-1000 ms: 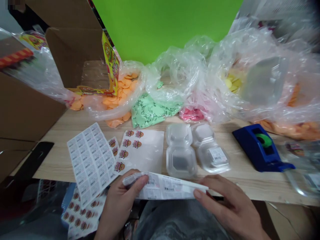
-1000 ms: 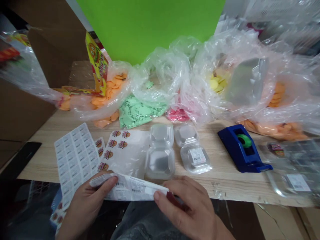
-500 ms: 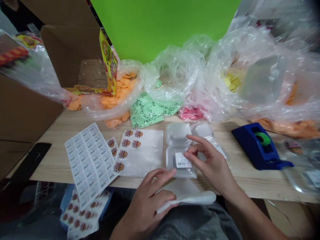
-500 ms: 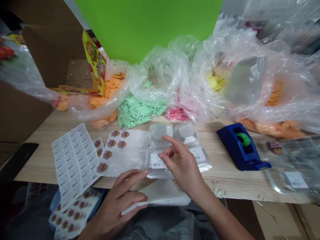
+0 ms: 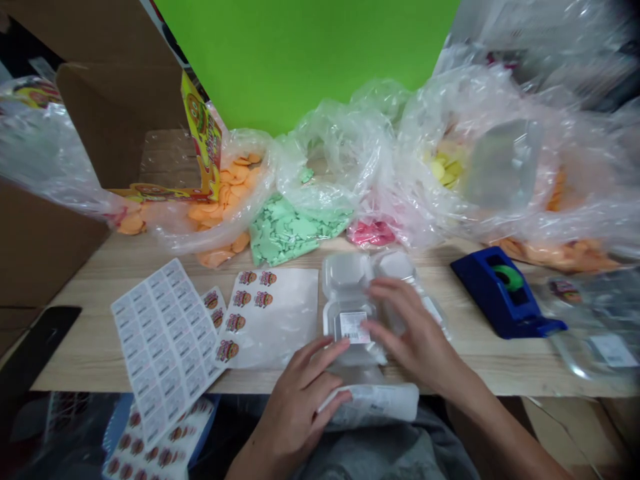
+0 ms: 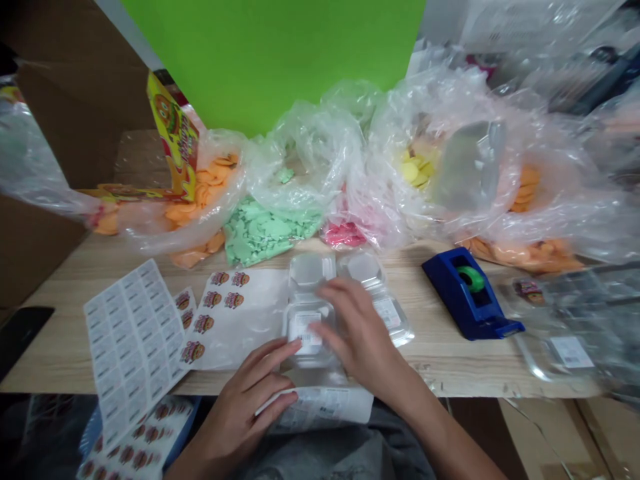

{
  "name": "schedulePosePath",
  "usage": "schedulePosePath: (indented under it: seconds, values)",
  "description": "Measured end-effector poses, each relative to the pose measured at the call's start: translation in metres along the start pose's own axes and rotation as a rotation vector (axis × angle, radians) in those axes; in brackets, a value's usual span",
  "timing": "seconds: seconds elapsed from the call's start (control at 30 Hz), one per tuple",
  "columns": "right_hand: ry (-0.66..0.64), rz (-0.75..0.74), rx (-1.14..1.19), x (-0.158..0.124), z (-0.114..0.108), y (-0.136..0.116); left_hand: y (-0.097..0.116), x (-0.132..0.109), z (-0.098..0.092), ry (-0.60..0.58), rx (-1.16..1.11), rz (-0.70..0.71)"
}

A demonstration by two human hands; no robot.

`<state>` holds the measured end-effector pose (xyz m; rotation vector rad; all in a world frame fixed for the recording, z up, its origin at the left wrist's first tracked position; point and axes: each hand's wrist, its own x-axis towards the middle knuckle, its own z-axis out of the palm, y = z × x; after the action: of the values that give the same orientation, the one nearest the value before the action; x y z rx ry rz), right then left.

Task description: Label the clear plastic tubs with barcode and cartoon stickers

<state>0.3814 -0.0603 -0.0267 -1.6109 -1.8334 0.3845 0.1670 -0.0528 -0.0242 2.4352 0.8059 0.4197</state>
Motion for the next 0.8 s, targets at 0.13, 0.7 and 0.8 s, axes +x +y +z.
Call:
schedulePosePath:
  seconds: [0.13, 0.7, 0.8]
  values:
    - [-0.319, -0.018, 0.314, 0.0, -0.006, -0.001, -0.005, -0.013, 0.016, 0.078, 0.037, 0.062]
    - [-0.266, 0.289, 0.768, 0.053, -0.051, 0.011, 0.008, 0.021, 0.021, 0.017, 0.169, 0.111]
    - [-0.072, 0.158, 0.805, 0.035, -0.086, 0.037, 0.007, 0.024, 0.013, -0.027, 0.114, 0.09]
